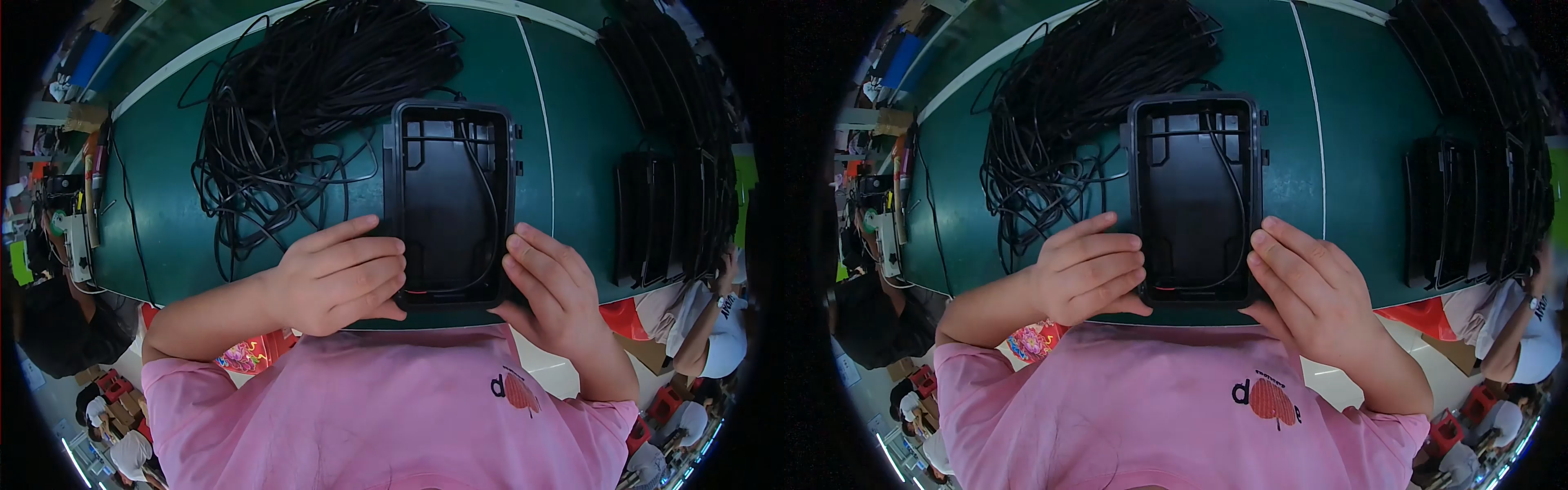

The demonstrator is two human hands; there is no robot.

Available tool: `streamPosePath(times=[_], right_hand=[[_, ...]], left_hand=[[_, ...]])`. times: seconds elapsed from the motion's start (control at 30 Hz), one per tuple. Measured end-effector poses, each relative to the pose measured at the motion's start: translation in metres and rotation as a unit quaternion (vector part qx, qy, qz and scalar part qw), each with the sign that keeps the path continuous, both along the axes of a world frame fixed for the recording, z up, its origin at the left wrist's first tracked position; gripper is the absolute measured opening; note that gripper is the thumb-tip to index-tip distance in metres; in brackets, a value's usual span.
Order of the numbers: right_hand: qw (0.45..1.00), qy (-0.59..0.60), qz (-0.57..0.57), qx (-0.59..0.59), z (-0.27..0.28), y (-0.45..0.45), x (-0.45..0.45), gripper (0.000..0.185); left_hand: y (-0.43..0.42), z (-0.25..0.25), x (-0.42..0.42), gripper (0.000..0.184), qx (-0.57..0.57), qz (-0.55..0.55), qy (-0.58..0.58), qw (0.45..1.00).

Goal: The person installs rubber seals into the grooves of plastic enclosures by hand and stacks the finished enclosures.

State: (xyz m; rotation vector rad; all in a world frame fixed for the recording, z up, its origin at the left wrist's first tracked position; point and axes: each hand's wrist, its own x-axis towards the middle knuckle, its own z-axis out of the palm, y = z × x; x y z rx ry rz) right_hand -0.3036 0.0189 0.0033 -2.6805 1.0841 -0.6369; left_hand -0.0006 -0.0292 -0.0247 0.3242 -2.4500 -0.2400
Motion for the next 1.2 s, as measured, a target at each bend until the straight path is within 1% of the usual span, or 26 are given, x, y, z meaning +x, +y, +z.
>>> streamPosePath(times=[0.03, 0.1, 0.13, 0.33, 0.37, 0.43, 0.47, 0.53, 0.57, 0.63, 0.7, 0.83, 1.0, 1.13, 1.2], right_hand=[[1.000, -0.001, -0.001, -0.004, -0.001, 0.000, 0.000, 0.049], [1.000, 0.000, 0.000, 0.003, -0.004, 0.003, -0.001, 0.058], [1.000, -0.001, -0.004, 0.007, -0.005, 0.004, -0.001, 0.058], [1.000, 0.001, 0.002, 0.015, -0.004, 0.004, -0.002, 0.060], [1.000, 0.001, 0.000, 0.015, -0.005, 0.004, -0.002, 0.061], [1.000, 0.001, -0.002, 0.012, -0.005, 0.005, -0.001, 0.061], [1.000, -0.003, -0.003, 0.015, -0.006, 0.005, -0.001, 0.062], [1.000, -0.006, -0.005, 0.019, -0.006, 0.006, 0.000, 0.062], [1.000, -0.004, -0.006, 0.020, -0.006, 0.006, 0.000, 0.062], [1.000, -0.002, -0.006, 0.022, -0.006, 0.006, 0.001, 0.062], [1.000, -0.010, -0.014, 0.001, -0.004, 0.005, 0.004, 0.052], [1.000, -0.012, -0.010, -0.001, -0.004, 0.004, 0.003, 0.051], [0.998, 0.042, 0.029, -0.047, 0.003, -0.002, 0.003, 0.043], [0.997, 0.060, 0.030, -0.042, 0.009, -0.002, 0.005, 0.038], [0.996, 0.054, 0.016, -0.071, 0.006, 0.002, 0.005, 0.036]], left_hand=[[0.002, -0.002, 0.000, 0.030, -0.004, -0.001, -0.001, 1.000], [0.009, -0.013, 0.001, 0.024, -0.046, -0.038, 0.064, 0.996], [0.015, -0.016, 0.000, 0.017, -0.053, -0.054, 0.078, 0.994], [0.014, -0.018, 0.001, 0.011, -0.034, -0.060, 0.070, 0.995], [0.013, -0.015, 0.002, 0.011, -0.036, -0.061, 0.070, 0.995], [0.011, -0.007, 0.006, 0.015, 0.038, -0.080, 0.024, 0.996], [0.011, -0.008, 0.006, 0.015, 0.038, -0.080, 0.023, 0.996], [0.014, -0.016, 0.006, 0.021, 0.010, -0.046, 0.066, 0.997], [0.014, -0.018, 0.005, 0.021, 0.010, -0.047, 0.066, 0.997], [0.015, -0.021, 0.005, 0.022, -0.032, -0.028, 0.063, 0.997], [0.015, -0.016, 0.003, 0.022, -0.040, -0.019, 0.059, 0.997], [0.015, -0.017, 0.002, 0.018, -0.046, -0.017, 0.052, 0.997], [0.017, -0.015, 0.001, 0.016, -0.070, -0.002, 0.044, 0.997], [0.019, -0.015, 0.000, 0.015, -0.060, 0.014, 0.042, 0.997], [0.017, -0.006, 0.001, 0.016, -0.062, 0.027, 0.047, 0.997]])
